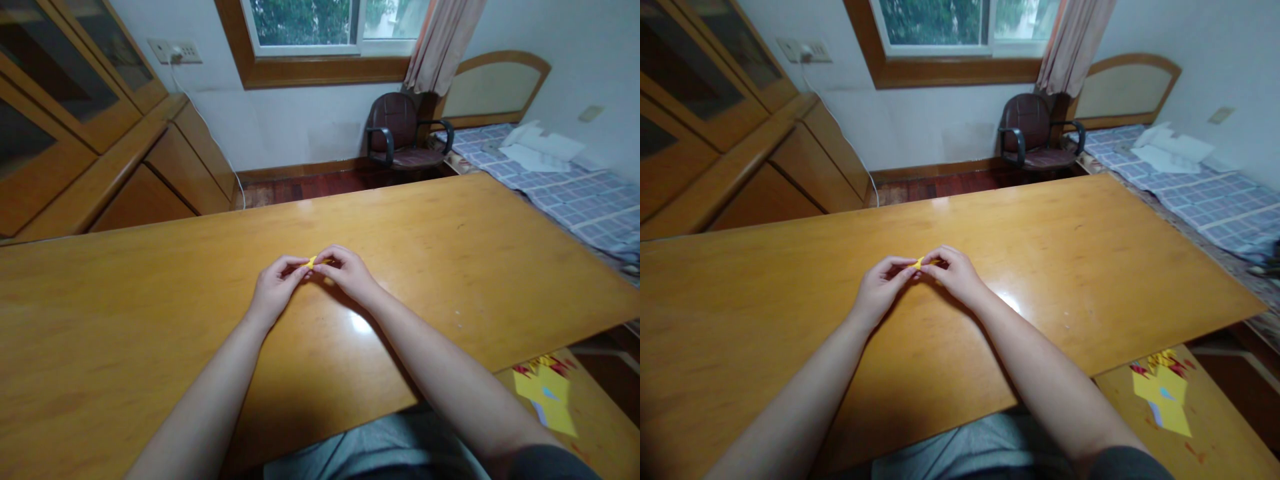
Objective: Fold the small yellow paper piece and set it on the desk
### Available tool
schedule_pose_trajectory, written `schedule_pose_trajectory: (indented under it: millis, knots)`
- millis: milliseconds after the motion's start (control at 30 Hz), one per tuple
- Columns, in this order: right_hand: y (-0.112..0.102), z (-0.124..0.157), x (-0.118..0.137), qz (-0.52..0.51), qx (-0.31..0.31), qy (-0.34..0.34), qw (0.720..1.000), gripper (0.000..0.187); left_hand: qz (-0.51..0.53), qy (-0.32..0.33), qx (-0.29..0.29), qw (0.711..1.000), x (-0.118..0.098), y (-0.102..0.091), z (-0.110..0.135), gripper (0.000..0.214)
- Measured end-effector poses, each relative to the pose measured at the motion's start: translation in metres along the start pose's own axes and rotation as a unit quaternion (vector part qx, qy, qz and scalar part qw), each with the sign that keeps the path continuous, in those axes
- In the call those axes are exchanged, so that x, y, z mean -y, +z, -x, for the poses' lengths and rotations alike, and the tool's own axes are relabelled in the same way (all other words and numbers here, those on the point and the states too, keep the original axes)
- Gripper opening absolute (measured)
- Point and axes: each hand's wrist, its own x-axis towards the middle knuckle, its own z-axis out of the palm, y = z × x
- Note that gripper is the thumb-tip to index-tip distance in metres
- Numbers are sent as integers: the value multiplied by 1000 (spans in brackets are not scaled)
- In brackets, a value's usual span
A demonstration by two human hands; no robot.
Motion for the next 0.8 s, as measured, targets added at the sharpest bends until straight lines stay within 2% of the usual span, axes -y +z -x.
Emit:
schedule_pose_trajectory:
  millis: [167,367,567,800]
  knots:
    - [4,0,-4,-43,-3,48,998,12,19,-9,-7,1000,2,0,0,33]
    - [8,-1,-11,-90,-1,58,994,34,-13,12,2,1000,1,0,0,31]
    - [8,-2,-6,-166,20,95,981,26,10,7,12,1000,-2,0,1,28]
    - [6,-3,-7,-232,9,143,962,32,47,-1,25,999,-3,-1,2,27]
